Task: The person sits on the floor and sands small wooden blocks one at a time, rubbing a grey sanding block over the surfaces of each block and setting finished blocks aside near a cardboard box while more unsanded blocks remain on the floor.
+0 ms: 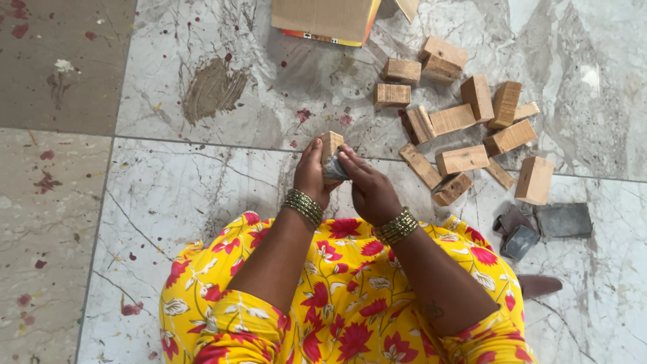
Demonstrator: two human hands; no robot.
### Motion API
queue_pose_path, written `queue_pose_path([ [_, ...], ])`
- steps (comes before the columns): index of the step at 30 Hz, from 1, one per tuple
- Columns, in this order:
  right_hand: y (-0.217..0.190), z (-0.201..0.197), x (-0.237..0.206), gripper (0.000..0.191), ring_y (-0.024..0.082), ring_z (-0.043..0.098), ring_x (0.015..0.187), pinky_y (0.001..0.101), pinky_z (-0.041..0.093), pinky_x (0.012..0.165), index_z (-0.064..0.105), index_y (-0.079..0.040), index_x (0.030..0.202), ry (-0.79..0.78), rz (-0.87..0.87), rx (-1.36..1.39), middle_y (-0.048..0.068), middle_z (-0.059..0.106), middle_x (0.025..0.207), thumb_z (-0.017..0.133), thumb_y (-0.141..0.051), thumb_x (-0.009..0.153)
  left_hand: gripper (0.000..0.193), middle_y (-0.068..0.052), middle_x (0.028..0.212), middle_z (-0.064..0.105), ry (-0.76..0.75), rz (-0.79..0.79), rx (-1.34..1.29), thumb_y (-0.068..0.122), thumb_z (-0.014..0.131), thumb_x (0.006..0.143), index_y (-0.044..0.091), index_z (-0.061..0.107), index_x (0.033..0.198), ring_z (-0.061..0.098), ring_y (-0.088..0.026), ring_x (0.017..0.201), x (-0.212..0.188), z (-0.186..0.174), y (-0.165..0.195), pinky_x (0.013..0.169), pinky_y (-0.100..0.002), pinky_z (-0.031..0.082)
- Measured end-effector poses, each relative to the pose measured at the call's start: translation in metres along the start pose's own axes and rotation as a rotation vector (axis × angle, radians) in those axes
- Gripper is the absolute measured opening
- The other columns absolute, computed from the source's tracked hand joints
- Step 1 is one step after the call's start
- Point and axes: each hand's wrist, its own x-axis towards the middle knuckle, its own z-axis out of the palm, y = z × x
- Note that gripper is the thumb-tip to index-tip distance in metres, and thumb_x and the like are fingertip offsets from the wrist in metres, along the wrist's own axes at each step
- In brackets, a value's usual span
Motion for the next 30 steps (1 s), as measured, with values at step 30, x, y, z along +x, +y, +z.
queue_pose_path([
  [30, 0.003, 0.03, -0.005, 0.066, 0.033, 0.045, 0.149, 0.0431, 0.043, 0.121, 0.05, -0.009, 0.149, -0.142, -0.088, -0.204, 0.019, 0.045, 0.16, 0.044, 0.01, 0.086, 0.062, -0.012, 0.115, 0.062, 0.178, 0.122, 0.003, 0.038, 0.079, 0.082, 0.013, 0.047, 0.127, 0.068, -0.024, 0.095, 0.017, -0.017, 0.0, 0.065, -0.033, 0.065],
])
